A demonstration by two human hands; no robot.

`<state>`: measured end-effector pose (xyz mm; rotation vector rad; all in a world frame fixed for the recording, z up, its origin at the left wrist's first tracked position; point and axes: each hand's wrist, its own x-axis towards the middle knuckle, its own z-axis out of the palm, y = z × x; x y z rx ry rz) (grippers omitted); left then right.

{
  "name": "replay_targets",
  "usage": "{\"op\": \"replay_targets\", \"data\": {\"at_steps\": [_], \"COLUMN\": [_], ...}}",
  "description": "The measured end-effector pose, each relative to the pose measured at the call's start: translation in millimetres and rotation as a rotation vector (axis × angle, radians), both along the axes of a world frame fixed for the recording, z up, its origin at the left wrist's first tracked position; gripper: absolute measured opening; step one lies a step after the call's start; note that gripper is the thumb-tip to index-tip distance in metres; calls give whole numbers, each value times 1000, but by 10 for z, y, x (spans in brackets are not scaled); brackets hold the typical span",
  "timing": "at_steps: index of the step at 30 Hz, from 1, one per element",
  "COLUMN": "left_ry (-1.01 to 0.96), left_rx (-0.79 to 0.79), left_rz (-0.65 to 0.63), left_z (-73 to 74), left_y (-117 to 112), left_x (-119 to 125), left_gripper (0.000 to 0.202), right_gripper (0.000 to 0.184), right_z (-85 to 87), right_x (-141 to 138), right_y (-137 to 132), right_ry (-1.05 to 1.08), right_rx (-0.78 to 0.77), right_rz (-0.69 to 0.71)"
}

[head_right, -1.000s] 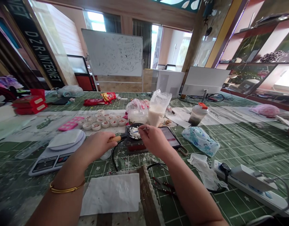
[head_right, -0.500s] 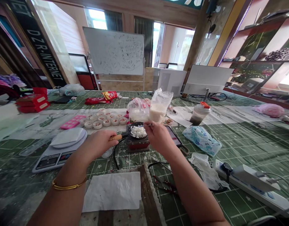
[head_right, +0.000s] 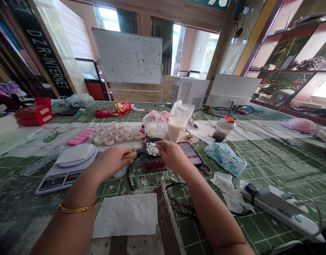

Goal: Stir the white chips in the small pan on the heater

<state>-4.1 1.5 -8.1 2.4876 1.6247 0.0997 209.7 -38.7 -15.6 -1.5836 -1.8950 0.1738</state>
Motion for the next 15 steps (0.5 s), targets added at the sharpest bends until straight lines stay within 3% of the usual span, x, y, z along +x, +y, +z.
{"op": "replay_targets", "data": {"at_steps": [5,10,15], "left_ry": [-15,-13,21], "left_rx": [3,-9,34], "left_rz": [-15,-1,-27], "left_z": [-35,-41,-34], "left_y": [35,19,2], "left_x": [-14,16,31], "left_gripper": [19,20,20], "right_gripper": [31,31,30], "right_z": [65,43,46], "right_x": [33,56,110], "right_y": [-52,-37,-54], "right_ry": [-29,-83,-60], "right_rx": [125,12,109], "right_rz": [-104,-68,-134]}}
